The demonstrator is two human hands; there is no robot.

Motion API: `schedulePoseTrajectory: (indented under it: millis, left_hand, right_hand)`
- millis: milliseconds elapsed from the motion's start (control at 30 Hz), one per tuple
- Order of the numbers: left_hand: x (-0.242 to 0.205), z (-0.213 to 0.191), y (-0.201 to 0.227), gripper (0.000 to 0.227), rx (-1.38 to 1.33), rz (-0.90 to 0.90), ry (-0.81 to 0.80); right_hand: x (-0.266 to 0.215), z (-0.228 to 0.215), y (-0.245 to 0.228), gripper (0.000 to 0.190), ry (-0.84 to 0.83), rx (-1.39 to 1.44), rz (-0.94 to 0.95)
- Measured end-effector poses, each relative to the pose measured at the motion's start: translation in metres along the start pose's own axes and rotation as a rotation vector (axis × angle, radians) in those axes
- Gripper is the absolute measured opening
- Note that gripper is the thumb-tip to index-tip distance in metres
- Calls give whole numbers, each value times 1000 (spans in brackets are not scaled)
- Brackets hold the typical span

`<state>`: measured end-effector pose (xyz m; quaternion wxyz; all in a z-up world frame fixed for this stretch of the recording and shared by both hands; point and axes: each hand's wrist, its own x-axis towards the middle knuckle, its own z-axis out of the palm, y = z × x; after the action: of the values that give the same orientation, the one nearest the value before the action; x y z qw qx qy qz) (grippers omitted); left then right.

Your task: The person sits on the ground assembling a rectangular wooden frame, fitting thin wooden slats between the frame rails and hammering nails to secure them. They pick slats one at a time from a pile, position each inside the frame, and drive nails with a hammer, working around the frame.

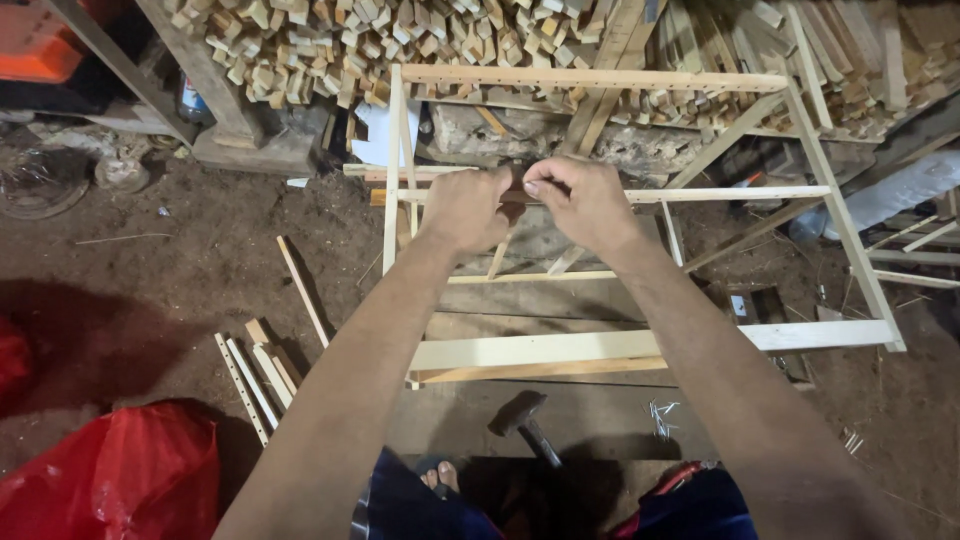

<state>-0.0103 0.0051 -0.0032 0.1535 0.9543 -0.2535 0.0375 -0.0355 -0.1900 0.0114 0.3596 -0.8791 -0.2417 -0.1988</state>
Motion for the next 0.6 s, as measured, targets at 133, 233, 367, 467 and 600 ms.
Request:
schedulePoseTrajectory:
  millis: [133,233,367,467,600]
  left_hand:
    - [3,2,-2,23,18,3,3]
    - [5,12,-6,23,17,-2,-13]
    - [2,2,-2,21,-3,-1,-14]
    - [5,10,-6,20,-2,8,-4]
    - [5,11,-7,19,-9,14,11]
  right_hand:
    - [0,-2,-3,7,19,-18,-4]
    - [-2,0,0,7,24,-14,9]
    - [1,2,6,7,33,5,4]
    - [1,-3,0,6,28,7,-8]
    - [0,1,8,6,33,36,13]
